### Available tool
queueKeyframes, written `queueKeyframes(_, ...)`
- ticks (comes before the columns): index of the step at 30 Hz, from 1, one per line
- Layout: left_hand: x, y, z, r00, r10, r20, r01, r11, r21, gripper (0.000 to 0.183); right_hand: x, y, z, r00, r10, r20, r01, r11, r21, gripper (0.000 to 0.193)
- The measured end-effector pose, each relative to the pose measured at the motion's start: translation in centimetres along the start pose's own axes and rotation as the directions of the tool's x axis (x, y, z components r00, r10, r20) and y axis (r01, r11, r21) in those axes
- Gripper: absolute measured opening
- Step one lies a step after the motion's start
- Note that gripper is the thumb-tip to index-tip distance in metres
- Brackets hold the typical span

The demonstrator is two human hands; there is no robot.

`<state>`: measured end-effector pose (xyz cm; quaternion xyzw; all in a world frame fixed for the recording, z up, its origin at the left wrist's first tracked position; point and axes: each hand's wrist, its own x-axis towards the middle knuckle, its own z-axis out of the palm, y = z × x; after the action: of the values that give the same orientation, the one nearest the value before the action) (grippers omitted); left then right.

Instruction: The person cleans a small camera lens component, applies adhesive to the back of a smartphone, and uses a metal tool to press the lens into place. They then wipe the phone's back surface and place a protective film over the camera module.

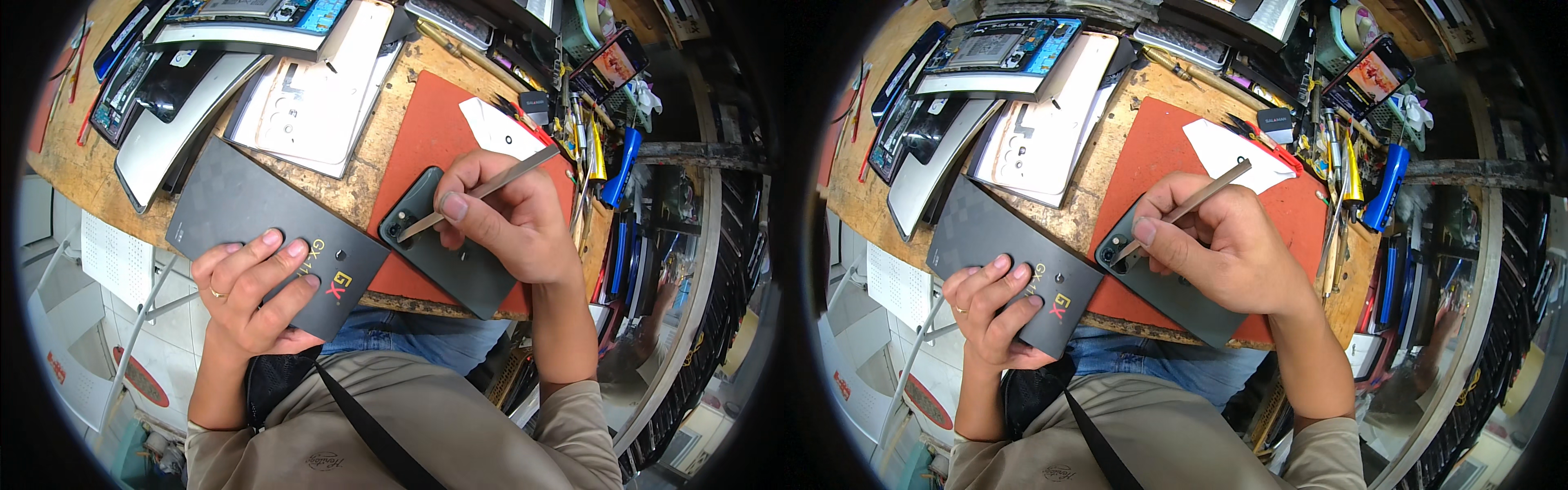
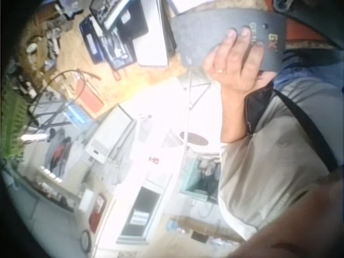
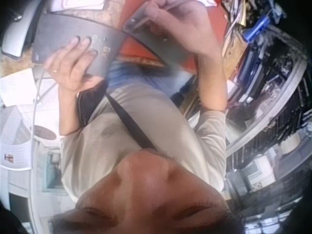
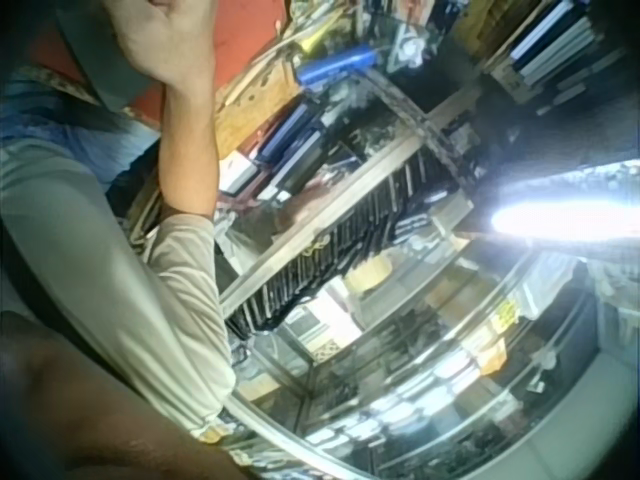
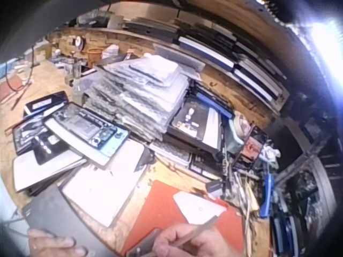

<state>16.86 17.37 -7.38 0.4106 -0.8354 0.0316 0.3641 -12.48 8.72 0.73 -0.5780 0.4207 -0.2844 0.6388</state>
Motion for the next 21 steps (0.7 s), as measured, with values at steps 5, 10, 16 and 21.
queueKeyframes(5,-0.07,0.03,0.00,1.000,-0.003,0.005,0.003,1.000,0.008,0.045,-0.04,-0.25,0.18,1.000,0.023,-0.021,-0.024,0.999,-0.024,0.016)
queueKeyframes(10,-0.06,-0.01,-0.07,1.000,-0.004,0.009,0.004,1.000,0.000,0.045,-0.05,-0.21,0.12,0.999,0.019,-0.028,-0.020,0.999,-0.030,0.017)
queueKeyframes(16,-0.03,0.02,-0.02,1.000,-0.004,0.002,0.004,1.000,-0.001,0.045,-0.10,-0.25,0.12,0.999,0.019,-0.028,-0.020,0.999,-0.036,0.017)
queueKeyframes(21,-0.05,0.00,-0.06,1.000,-0.003,0.007,0.003,1.000,0.003,0.046,-0.04,-0.24,0.02,0.999,0.021,-0.027,-0.022,0.999,-0.038,0.017)
